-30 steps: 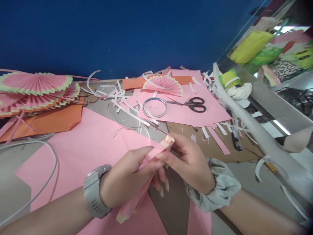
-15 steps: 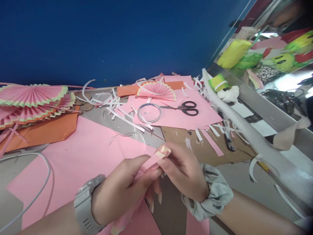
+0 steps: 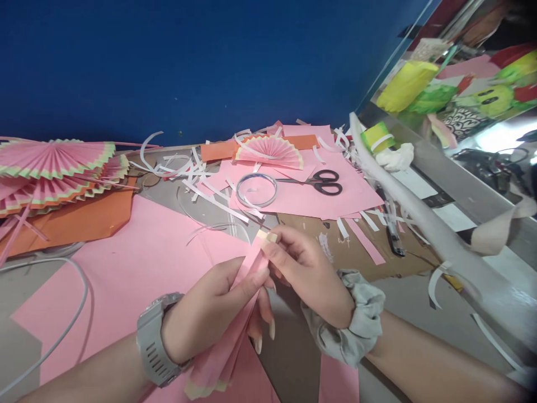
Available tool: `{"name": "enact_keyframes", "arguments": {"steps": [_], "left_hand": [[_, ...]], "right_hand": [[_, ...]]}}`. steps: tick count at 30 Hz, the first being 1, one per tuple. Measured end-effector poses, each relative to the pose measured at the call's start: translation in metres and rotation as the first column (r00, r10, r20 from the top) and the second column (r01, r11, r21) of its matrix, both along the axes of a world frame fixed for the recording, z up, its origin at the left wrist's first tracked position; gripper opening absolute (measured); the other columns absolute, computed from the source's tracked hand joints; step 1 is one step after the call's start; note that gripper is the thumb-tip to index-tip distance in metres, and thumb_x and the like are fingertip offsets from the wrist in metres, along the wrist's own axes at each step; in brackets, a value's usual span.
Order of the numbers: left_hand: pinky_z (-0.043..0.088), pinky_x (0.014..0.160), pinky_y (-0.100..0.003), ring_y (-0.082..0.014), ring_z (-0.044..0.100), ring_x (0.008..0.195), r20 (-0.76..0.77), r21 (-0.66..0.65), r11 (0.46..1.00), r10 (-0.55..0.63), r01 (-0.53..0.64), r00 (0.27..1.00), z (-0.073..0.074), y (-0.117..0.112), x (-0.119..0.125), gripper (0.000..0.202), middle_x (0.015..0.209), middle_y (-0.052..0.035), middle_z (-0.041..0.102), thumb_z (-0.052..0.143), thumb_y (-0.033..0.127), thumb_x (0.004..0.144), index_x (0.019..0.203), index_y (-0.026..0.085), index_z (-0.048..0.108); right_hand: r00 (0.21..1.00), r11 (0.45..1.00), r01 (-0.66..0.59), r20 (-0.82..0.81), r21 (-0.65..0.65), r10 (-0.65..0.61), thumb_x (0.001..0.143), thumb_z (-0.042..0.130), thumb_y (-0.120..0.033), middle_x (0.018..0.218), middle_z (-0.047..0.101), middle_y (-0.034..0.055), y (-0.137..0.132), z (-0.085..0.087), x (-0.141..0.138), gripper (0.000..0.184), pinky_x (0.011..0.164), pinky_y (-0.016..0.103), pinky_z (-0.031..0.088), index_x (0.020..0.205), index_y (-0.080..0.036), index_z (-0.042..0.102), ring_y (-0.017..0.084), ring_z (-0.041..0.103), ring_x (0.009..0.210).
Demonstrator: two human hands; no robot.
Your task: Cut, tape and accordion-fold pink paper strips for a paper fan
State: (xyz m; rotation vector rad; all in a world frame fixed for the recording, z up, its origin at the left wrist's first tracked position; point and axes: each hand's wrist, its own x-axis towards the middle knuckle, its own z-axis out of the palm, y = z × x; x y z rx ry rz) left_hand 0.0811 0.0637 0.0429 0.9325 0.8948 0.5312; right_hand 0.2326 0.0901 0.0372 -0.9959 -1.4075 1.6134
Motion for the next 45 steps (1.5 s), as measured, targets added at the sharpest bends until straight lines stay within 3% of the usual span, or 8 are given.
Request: {"name": "enact_keyframes", "arguments": {"steps": [13, 17, 20, 26, 31, 38, 42, 45], "left_hand": [[0.047, 0.049, -0.021, -0.0107, 0.057, 0.045, -0.104, 0.076, 0.996, 0.049, -0.041, 0.993, 0.005, -0.004, 0.003, 0.036, 0.061, -0.0030, 0.063, 0.043, 0.042, 0.089, 0.072, 0.013, 0.056], [0.049, 0.052, -0.024, -0.0138, 0.059, 0.051, 0.100, 0.021, 1.000, 0.010, -0.013, 0.995, 0.011, -0.005, -0.001, 0.049, 0.060, -0.0058, 0.062, 0.033, 0.049, 0.090, 0.074, 0.011, 0.060], [0.050, 0.055, -0.028, -0.0167, 0.061, 0.054, 0.231, -0.053, 0.998, -0.022, 0.035, 0.973, 0.014, -0.003, -0.005, 0.054, 0.065, -0.0092, 0.065, 0.024, 0.050, 0.091, 0.081, 0.011, 0.061], [0.050, 0.056, -0.026, -0.0145, 0.060, 0.054, 0.103, 0.068, 0.998, -0.002, -0.005, 0.995, 0.014, -0.001, -0.004, 0.034, 0.067, -0.0072, 0.064, 0.037, 0.035, 0.091, 0.076, 0.013, 0.057], [0.050, 0.057, -0.026, -0.0135, 0.060, 0.056, 0.038, 0.227, 0.974, 0.009, -0.018, 0.999, 0.016, -0.007, -0.006, 0.028, 0.066, -0.0043, 0.062, 0.039, 0.032, 0.092, 0.078, 0.015, 0.056], [0.049, 0.056, -0.022, -0.0108, 0.059, 0.055, 0.034, 0.327, 0.945, -0.002, -0.009, 0.999, 0.019, -0.010, -0.006, 0.021, 0.064, -0.0019, 0.062, 0.039, 0.029, 0.092, 0.085, 0.016, 0.054], [0.049, 0.059, -0.024, -0.0132, 0.061, 0.061, -0.078, 0.363, 0.932, 0.043, -0.011, 0.996, 0.021, -0.011, -0.006, 0.023, 0.067, -0.0031, 0.063, 0.041, 0.030, 0.091, 0.080, 0.015, 0.054], [0.047, 0.055, -0.023, -0.0131, 0.058, 0.059, -0.236, 0.415, 0.910, 0.117, -0.009, 0.965, 0.023, -0.013, -0.006, 0.025, 0.066, -0.0020, 0.059, 0.042, 0.032, 0.090, 0.076, 0.015, 0.054]], "right_hand": [[0.998, 0.997, 0.040, 0.052, 0.071, -0.043, 0.086, 0.054, -0.030, 0.055, 0.048, -0.0066, -0.008, 0.003, 0.001, 0.019, 0.047, 0.020, 0.038, 0.072, -0.021, 0.045, 0.007, 0.049, 0.046], [0.999, 0.991, 0.019, 0.040, 0.134, -0.025, 0.086, 0.054, -0.029, 0.055, 0.049, -0.0055, -0.011, 0.006, 0.005, 0.016, 0.047, 0.021, 0.037, 0.073, -0.020, 0.050, 0.008, 0.050, 0.048], [0.993, 0.987, -0.104, -0.037, 0.120, 0.109, 0.087, 0.051, -0.029, 0.055, 0.050, -0.0052, -0.009, 0.007, 0.007, 0.013, 0.047, 0.021, 0.039, 0.078, -0.020, 0.051, 0.009, 0.052, 0.047], [0.983, 0.982, -0.168, -0.059, 0.083, 0.173, 0.085, 0.055, -0.026, 0.066, 0.052, -0.0033, -0.008, 0.003, 0.008, 0.006, 0.049, 0.020, 0.041, 0.082, -0.022, 0.053, 0.009, 0.053, 0.055], [0.997, 0.972, -0.064, -0.036, 0.227, 0.075, 0.079, 0.064, -0.032, 0.076, 0.053, -0.0020, -0.010, 0.003, 0.009, 0.016, 0.059, 0.022, 0.043, 0.089, -0.025, 0.054, 0.010, 0.052, 0.063], [0.999, 0.911, -0.031, -0.026, 0.412, 0.046, 0.085, 0.053, -0.041, 0.081, 0.055, 0.0013, -0.009, 0.005, 0.008, 0.022, 0.063, 0.024, 0.042, 0.094, -0.023, 0.058, 0.012, 0.052, 0.069], [0.974, 0.940, -0.122, -0.142, 0.320, 0.175, 0.089, 0.036, -0.052, 0.084, 0.053, 0.0030, -0.008, 0.005, 0.008, 0.038, 0.064, 0.027, 0.044, 0.101, -0.022, 0.056, 0.014, 0.052, 0.072], [0.960, 0.969, -0.139, -0.213, 0.205, 0.183, 0.084, 0.040, -0.058, 0.082, 0.050, 0.0016, -0.009, 0.005, 0.007, 0.042, 0.060, 0.026, 0.043, 0.103, -0.021, 0.052, 0.013, 0.049, 0.068]]}}
